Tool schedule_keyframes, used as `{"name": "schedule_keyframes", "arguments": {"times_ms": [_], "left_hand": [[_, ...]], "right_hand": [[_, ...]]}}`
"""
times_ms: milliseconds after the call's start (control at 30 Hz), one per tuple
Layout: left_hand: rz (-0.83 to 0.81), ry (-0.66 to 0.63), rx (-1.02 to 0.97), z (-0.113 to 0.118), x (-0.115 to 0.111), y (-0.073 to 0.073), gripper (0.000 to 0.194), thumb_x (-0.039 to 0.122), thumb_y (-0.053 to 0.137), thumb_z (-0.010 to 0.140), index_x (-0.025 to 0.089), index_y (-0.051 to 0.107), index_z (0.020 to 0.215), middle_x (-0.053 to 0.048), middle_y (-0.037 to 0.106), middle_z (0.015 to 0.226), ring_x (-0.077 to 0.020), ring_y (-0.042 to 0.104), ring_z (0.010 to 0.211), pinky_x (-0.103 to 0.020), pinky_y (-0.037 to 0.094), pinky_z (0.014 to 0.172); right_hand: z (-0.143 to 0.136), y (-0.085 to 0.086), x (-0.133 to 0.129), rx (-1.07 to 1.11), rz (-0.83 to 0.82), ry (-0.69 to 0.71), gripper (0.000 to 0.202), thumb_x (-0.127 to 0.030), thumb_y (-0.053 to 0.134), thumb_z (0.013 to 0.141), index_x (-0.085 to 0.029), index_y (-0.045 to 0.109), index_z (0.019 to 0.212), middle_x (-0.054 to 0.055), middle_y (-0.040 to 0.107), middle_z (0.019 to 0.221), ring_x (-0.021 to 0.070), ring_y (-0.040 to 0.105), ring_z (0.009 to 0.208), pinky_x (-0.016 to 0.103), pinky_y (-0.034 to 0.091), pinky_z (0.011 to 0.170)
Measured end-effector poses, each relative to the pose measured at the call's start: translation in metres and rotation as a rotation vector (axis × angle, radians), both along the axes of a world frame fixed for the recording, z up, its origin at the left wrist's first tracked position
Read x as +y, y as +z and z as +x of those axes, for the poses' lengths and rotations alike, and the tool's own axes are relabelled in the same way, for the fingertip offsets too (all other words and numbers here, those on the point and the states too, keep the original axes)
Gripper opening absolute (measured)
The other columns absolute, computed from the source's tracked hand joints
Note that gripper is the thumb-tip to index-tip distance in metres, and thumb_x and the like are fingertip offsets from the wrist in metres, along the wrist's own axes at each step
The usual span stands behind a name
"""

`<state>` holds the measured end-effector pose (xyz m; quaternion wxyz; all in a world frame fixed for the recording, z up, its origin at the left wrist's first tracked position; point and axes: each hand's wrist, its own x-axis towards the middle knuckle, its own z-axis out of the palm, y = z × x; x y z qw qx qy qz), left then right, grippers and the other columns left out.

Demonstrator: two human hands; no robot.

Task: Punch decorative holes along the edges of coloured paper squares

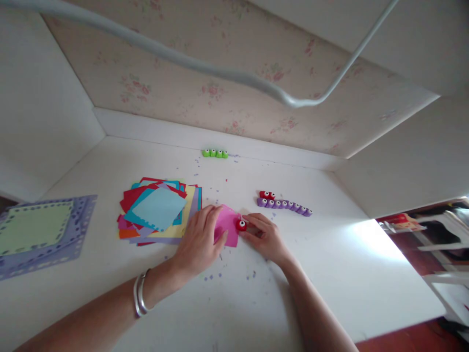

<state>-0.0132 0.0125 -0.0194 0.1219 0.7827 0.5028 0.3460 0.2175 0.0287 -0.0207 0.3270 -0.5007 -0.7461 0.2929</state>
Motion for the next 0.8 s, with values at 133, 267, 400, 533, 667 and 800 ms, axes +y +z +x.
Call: {"name": "schedule_keyframes", "arguments": {"times_ms": [133,267,400,533,667,800], "left_hand": [[0.077,-0.107,0.155,-0.003,-0.001,0.006,0.035,0.025,0.051,0.092,0.020,0.057,0.127,-0.013,0.053,0.134,-0.0314,0.043,0.128,-0.052,0.035,0.107],[0.021,-0.191,0.246,-0.003,-0.005,0.006,0.029,0.026,0.046,0.094,0.020,0.066,0.114,-0.010,0.061,0.125,-0.0291,0.047,0.125,-0.053,0.027,0.112],[-0.015,-0.216,0.235,-0.001,-0.011,0.008,0.030,0.027,0.048,0.092,0.022,0.066,0.114,-0.010,0.063,0.120,-0.0287,0.051,0.118,-0.054,0.028,0.109],[-0.020,-0.243,0.196,-0.001,-0.014,0.009,0.028,0.030,0.051,0.089,0.022,0.067,0.111,-0.010,0.062,0.119,-0.0311,0.048,0.119,-0.055,0.029,0.108],[-0.006,-0.264,0.202,-0.002,-0.016,0.006,0.029,0.036,0.054,0.088,0.024,0.067,0.112,-0.010,0.059,0.124,-0.0326,0.043,0.125,-0.055,0.025,0.110],[-0.022,-0.270,0.203,-0.002,-0.018,0.002,0.031,0.041,0.054,0.089,0.026,0.067,0.113,-0.010,0.059,0.124,-0.0329,0.044,0.123,-0.055,0.024,0.110]], "right_hand": [[0.001,0.007,0.003,0.061,-0.050,-0.112,0.029,-0.040,0.062,0.088,-0.023,0.072,0.110,0.010,0.068,0.107,0.0176,0.065,0.077,0.030,0.055,0.065],[-0.001,0.012,0.009,0.049,-0.159,-0.109,0.027,-0.043,0.059,0.089,-0.024,0.075,0.099,0.008,0.072,0.100,0.0189,0.067,0.080,0.030,0.055,0.065],[0.001,0.014,0.014,0.018,-0.260,-0.060,0.023,-0.043,0.064,0.085,-0.025,0.076,0.089,0.004,0.074,0.091,0.0191,0.069,0.079,0.031,0.056,0.068],[0.008,0.019,0.017,-0.019,-0.321,-0.056,0.020,-0.040,0.064,0.084,-0.026,0.077,0.090,0.003,0.076,0.092,0.0205,0.071,0.084,0.034,0.057,0.075],[0.010,0.031,0.020,-0.088,-0.348,0.008,0.018,-0.037,0.063,0.086,-0.029,0.078,0.093,0.001,0.076,0.096,0.0215,0.071,0.088,0.035,0.056,0.080],[0.007,0.038,0.022,-0.155,-0.345,0.022,0.018,-0.036,0.062,0.086,-0.030,0.078,0.094,0.000,0.077,0.096,0.0218,0.072,0.088,0.035,0.056,0.081]]}}
